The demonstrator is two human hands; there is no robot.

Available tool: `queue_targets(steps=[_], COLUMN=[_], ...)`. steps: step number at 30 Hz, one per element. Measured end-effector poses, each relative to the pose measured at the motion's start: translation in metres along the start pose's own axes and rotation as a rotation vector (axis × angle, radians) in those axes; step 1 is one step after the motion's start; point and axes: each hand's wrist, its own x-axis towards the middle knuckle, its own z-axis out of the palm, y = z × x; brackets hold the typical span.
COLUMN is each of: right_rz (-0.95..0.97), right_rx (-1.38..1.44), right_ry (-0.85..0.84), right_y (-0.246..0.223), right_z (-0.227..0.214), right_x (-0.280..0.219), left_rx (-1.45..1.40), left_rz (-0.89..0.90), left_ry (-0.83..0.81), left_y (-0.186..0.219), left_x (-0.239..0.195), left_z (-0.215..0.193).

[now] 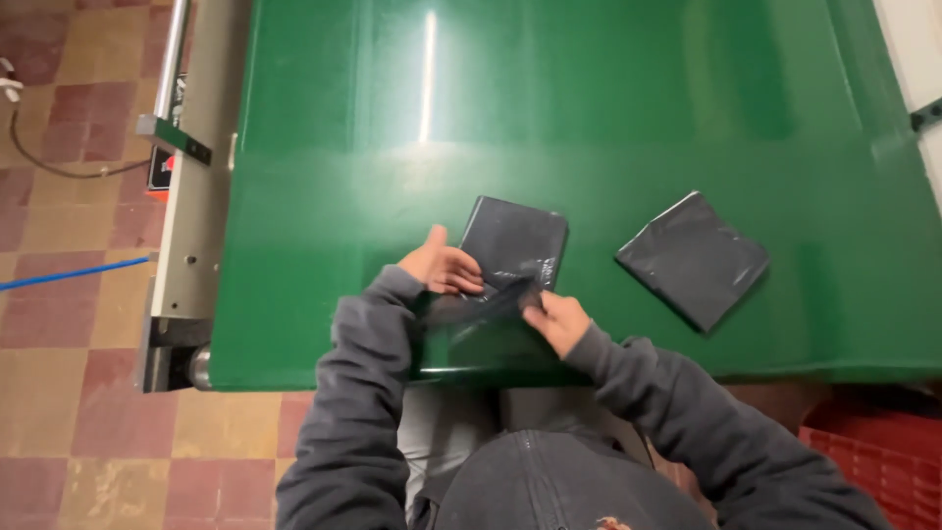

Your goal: Folding plastic bags coming off a conveyor belt and placing them into a collection crate.

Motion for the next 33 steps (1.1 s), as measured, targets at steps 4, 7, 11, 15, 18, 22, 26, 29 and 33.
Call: queue_targets(steps=[4,7,11,15,18,22,26,29,33], right_rz=[0.265,0.490,0.537,0.476,0.309,-0.096,-0.067,-0.185,0.073], right_rx=[0.832,1.219,1.276,1.073,0.763,0.513,0.388,-0.027,0.000], right_ry=[0.175,0.084,0.066,0.187,0.387,0.827,1.020,1.136,1.110], right_y=[0.041,0.054,0.059,0.062,0.049,0.038,0.031,0.036,0.063], right_z=[-0.014,-0.022,-0.019,-0.004,-0.022,-0.083,-0.154,-0.171,-0.178], right_x=[0.034,0.047,0.052,0.028,-0.002,-0.047,-0.085,-0.103,-0.105], left_rx=[0.196,0.895,1.014,1.260,1.209,1.021,0.930,0.961,1.088], left_rz=[0.014,0.061,0.288,0.250,0.673,1.009,0.870,0.635,0.509], left_ry=[0.355,0.819,1.062,1.115,0.913,0.567,0.635,0.656,0.696], left_y=[-0.099,0.002,0.019,0.037,0.069,0.119,0.122,0.095,0.067], left_x=[0.052,0.003,0.015,0.020,0.002,-0.001,0.089,0.159,0.209], left_z=[-0.072,0.036,0.069,0.091,0.134,0.205,0.252,0.255,0.254])
